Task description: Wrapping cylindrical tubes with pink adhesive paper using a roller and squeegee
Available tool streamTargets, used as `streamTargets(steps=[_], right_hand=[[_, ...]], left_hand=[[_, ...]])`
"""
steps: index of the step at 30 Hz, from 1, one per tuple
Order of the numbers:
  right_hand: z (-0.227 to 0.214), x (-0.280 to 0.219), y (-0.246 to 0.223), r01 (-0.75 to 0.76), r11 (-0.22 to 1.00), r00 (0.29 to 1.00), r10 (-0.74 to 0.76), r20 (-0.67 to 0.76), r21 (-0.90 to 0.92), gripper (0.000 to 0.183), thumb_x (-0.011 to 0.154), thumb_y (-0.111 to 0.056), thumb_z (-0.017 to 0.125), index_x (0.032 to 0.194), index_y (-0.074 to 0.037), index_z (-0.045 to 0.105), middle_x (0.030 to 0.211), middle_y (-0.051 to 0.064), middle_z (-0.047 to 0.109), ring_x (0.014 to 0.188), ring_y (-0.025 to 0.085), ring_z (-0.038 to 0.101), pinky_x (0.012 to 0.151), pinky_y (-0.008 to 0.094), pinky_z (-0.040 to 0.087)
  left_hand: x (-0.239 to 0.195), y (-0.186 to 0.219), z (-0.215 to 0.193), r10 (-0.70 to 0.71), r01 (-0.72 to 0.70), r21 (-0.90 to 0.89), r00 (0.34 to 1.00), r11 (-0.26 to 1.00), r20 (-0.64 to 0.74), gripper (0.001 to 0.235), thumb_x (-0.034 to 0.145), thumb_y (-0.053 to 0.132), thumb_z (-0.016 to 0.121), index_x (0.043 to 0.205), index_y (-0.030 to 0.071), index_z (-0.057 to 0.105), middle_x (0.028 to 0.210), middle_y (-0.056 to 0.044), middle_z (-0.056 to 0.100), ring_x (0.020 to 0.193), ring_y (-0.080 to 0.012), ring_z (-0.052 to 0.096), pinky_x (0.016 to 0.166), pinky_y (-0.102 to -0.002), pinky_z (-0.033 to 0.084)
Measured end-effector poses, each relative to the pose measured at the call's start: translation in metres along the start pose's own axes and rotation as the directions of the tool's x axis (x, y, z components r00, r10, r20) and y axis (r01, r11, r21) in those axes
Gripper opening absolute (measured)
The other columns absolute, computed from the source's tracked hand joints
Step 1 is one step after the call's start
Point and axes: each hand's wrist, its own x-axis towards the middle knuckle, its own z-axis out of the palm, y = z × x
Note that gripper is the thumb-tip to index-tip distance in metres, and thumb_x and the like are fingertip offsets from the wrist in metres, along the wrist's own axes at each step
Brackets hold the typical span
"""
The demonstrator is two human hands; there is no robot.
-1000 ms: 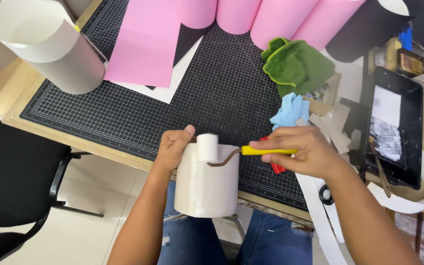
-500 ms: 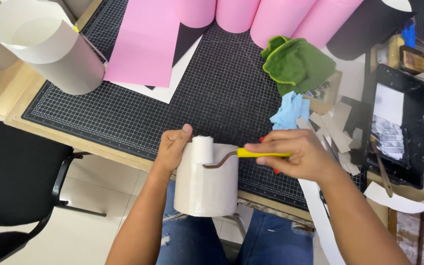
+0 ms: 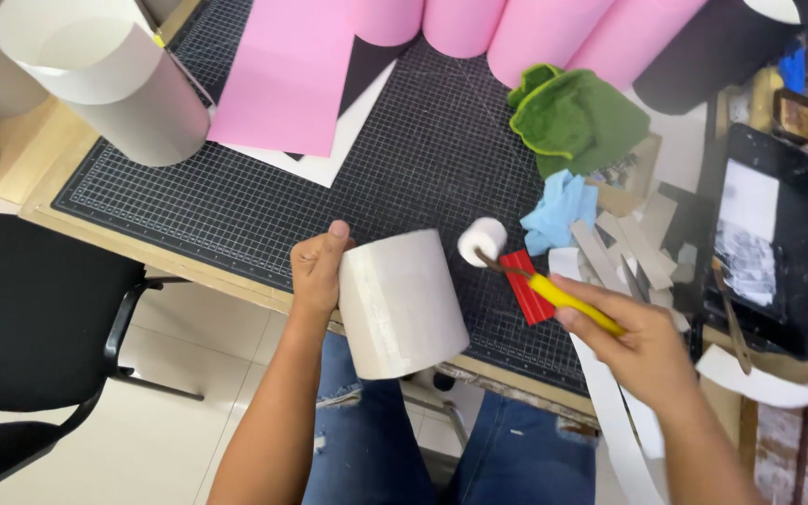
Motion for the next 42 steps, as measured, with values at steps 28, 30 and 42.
streamTargets(steps=[28,30,42], right_hand=[[0.003,-0.102,-0.052,-0.096,0.995,0.994,0.094,0.057,0.032,0.059,0.081,-0.008,0.075,0.137,-0.022,0.069,0.118,0.005,0.089,0.096,0.01,0.085,0.096,0.018,0.059],[0.015,-0.078,-0.073,0.153,0.979,0.985,-0.162,-0.061,-0.131,0.046,0.09,-0.019,0.07,0.136,-0.021,0.071,0.09,-0.002,0.078,0.063,0.007,0.052,0.062,0.023,0.044],[-0.001,-0.106,-0.058,0.136,0.924,0.988,-0.154,-0.021,-0.357,0.048,0.088,-0.028,0.069,0.137,-0.031,0.069,0.09,-0.007,0.083,0.066,0.002,0.071,0.065,0.025,0.053]], left_hand=[[-0.013,0.034,0.011,0.133,-0.112,0.261,0.989,0.959,-0.062,0.061,0.103,0.014,0.06,0.059,0.019,0.019,0.055,0.01,0.021,0.051,-0.0038,0.021,0.049,-0.026,0.015],[-0.012,0.024,0.016,0.163,-0.137,0.277,0.984,0.951,-0.074,0.057,0.101,0.012,0.065,0.055,0.015,0.033,0.055,0.01,0.033,0.053,-0.0031,0.033,0.05,-0.026,0.027],[-0.012,0.048,0.032,0.16,-0.131,0.418,0.986,0.899,-0.037,0.058,0.104,0.019,0.06,0.06,0.017,0.023,0.059,0.009,0.021,0.055,-0.005,0.022,0.051,-0.029,0.016]])
